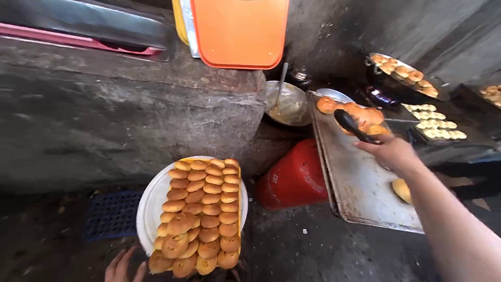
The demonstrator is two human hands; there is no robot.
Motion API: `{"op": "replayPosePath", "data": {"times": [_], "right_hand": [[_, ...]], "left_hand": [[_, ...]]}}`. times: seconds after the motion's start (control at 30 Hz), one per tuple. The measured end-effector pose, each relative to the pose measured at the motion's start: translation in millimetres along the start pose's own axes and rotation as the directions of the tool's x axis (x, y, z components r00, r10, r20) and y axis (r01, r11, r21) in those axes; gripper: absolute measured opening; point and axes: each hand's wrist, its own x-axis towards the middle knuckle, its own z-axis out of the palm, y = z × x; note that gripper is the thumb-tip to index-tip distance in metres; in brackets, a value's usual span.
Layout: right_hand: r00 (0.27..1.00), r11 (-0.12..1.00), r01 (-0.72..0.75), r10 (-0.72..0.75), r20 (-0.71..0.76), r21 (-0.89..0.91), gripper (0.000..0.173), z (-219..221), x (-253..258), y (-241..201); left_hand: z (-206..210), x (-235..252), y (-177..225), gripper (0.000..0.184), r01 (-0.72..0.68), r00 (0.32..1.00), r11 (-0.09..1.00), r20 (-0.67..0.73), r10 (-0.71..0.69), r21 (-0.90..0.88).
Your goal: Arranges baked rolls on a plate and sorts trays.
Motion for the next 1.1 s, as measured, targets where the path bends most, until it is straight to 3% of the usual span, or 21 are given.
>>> {"op": "replayPosePath", "data": {"times": [0.07, 0.13, 0.3, 0.47, 0.63, 0.87, 1.0, 1.1], "right_hand": [[0.988, 0.983, 0.148, -0.152, -0.025, -0.111, 0.059, -2, -25, -21], [0.949, 0.945, 0.316, -0.316, 0.006, -0.083, 0.057, 7, -59, -50], [0.788, 0.833, 0.552, -0.537, 0.301, 0.04, 0.068, 99, -141, -129], [0.6, 0.804, 0.593, -0.409, 0.688, -0.039, 0.071, 231, -187, -195], [0.564, 0.781, 0.598, -0.254, 0.786, -0.177, 0.071, 296, -221, -235], [0.578, 0.791, 0.547, -0.119, 0.808, -0.274, 0.085, 306, -236, -258], [0.582, 0.792, 0.529, -0.076, 0.81, -0.306, 0.088, 289, -237, -250], [0.621, 0.809, 0.491, -0.065, 0.781, -0.323, 0.088, 280, -238, -235]], "left_hand": [[4, 3, -11, 0.06, -0.018, 0.998, 1.0, -0.055, 0.018, 0.0], [2, 7, -6, 0.057, 0.01, 0.996, 1.0, -0.093, -0.011, -0.011], [-4, 35, 9, 0.055, 0.073, 0.996, 0.99, -0.049, -0.079, -0.117], [-6, 68, 27, 0.05, 0.047, 0.998, 0.987, 0.043, -0.041, -0.153], [-13, 97, 51, 0.045, -0.01, 0.99, 0.985, 0.139, 0.035, -0.174], [-7, 118, 79, 0.052, -0.101, 0.945, 0.963, 0.279, 0.172, -0.251], [0, 125, 99, 0.053, -0.115, 0.884, 0.974, 0.426, 0.191, -0.197], [5, 126, 100, 0.046, -0.177, 0.87, 0.975, 0.442, 0.219, -0.134]]}}
